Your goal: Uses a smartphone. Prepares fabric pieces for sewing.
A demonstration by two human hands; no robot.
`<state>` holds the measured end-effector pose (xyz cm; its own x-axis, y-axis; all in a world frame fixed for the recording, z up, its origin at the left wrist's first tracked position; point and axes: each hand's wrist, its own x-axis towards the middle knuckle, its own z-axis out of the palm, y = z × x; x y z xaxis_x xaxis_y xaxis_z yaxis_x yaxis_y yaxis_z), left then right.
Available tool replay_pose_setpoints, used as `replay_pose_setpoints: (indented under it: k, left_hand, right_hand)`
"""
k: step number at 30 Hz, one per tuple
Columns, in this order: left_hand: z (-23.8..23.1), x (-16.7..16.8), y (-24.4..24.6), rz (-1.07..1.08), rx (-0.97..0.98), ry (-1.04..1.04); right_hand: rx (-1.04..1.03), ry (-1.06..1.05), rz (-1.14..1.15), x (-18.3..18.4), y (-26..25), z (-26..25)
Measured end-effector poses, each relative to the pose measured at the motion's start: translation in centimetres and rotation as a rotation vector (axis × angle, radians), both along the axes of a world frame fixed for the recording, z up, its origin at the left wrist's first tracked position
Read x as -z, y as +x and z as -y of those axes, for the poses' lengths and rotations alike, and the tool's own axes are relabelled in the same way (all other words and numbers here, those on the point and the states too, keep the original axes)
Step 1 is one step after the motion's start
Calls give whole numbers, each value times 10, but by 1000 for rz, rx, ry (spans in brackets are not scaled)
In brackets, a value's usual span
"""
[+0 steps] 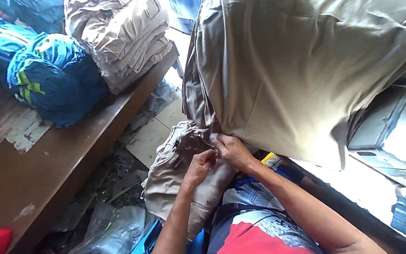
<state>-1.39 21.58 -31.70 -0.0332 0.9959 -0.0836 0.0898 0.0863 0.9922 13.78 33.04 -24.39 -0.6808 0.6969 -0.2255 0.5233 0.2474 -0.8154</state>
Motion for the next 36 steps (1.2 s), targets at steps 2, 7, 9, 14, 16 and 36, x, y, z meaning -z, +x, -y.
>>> replay_pose_setpoints:
  k: [2,7,9,14,16,36]
  left_hand:
    - [3,2,6,-170,-28,27]
    - [-5,-16,26,-468,-271,337]
    - [-16,-35,41,-460,-331,491]
    - [-54,-82,105,-417,-100,732]
    - [-69,-96,139,-443,54,760]
    - [-131,-153,201,-499,442,361]
  right_hand:
    - [-29,30,-74,5,16,5]
    - [-25,-98,-97,18,101,28]
    - [69,-147,-117,25,142,43]
    - [338,-233,-76,28,216,85]
    - [397,-219,-103,35,233,100]
    - [650,18,-446,0,297,123]
